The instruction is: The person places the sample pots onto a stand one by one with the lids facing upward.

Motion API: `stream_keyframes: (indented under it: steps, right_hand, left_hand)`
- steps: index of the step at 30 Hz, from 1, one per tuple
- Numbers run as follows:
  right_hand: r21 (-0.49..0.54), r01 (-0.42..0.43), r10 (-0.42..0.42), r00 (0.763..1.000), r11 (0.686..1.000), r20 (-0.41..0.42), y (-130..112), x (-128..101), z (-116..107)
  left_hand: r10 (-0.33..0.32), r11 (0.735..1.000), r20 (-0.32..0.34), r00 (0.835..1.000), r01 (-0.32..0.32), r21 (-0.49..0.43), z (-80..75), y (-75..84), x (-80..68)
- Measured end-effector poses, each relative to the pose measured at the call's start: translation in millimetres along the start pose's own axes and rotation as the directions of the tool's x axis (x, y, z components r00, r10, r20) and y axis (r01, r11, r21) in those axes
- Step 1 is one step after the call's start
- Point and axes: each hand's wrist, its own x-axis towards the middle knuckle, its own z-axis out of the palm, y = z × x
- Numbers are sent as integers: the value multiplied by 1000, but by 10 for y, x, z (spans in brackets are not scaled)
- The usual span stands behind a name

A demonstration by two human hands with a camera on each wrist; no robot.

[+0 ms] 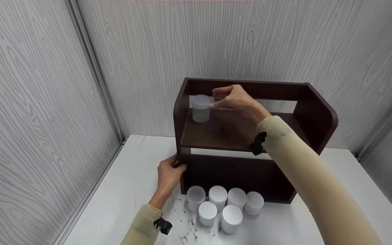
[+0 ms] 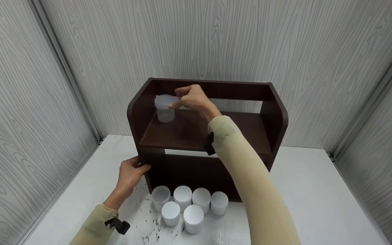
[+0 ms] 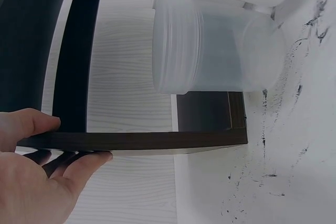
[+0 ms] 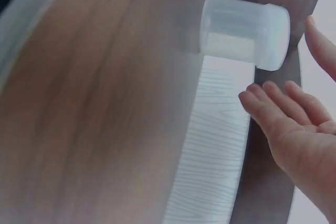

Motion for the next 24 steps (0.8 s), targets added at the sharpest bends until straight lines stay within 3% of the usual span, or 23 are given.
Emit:
stream_keyframes:
  steps: [12,18,24]
  right_hand:
    - [-156,103,-119,988,982,-97,-166,-639,53]
    - [-74,179,-188,974,981,-128,-124,-1090,120]
    - [-21,269,-267,940,963,-211,42,-1650,222]
  left_hand:
    - [8,1000,17,1000,-8,-20,-48,-14,31]
    - [14,999,11,1000,-13,-31,-69,-12,50]
    - [6,1000,-1,1000,-6,-21,-78,-14,64]
